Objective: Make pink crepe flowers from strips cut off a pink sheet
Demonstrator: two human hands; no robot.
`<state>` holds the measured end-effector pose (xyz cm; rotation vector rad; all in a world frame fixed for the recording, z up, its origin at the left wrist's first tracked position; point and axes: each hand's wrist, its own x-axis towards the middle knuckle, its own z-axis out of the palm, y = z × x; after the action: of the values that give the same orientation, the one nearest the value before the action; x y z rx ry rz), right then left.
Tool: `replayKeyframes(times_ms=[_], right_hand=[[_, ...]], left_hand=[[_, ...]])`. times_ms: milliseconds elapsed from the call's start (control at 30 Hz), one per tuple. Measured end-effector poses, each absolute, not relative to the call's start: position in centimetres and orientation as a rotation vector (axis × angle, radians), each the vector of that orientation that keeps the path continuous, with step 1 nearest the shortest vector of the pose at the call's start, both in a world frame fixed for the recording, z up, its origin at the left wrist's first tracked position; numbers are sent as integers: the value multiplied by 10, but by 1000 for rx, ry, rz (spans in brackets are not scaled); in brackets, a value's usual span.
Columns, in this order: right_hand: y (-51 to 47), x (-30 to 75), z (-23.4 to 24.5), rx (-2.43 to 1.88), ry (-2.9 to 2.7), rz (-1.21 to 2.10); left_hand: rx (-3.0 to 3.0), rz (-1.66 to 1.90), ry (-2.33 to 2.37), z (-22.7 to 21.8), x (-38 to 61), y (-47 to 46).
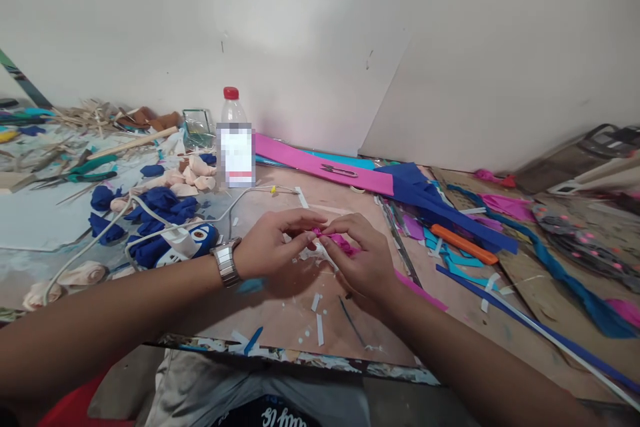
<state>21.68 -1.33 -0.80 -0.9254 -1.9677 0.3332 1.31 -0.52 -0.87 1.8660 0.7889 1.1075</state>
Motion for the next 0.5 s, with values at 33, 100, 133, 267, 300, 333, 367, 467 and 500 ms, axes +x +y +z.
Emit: replayKeyframes(times_ms=[33,100,133,267,300,333,367,467,500], right_hand=[[-13,216,-8,-928,-1963,333],[-12,216,-9,-938,-1955,334],[-12,215,-9,-945,-1950,336],[-13,216,-10,-967,-1944,349],[-13,216,-11,-966,-1946,356],[-13,216,-11,-963,-1950,363],[-14,216,-11,-958,-1955,371],[-14,215,-11,-961,-1943,395],[-14,215,-10,-967,-1929,406]], left_hand=[[1841,1099,765,-9,14,-5],[1797,1080,716,-8,15,-6],[1792,1071,698,-8,15,-6],[1880,1047,748,-6,14,-6],[1899,1052,767,-5,14,-6],[1909,1060,775,-6,13,-6],[1912,1068,775,-6,13,-5],[1898,1085,767,-8,12,-4],[1886,1089,763,-9,12,-3]])
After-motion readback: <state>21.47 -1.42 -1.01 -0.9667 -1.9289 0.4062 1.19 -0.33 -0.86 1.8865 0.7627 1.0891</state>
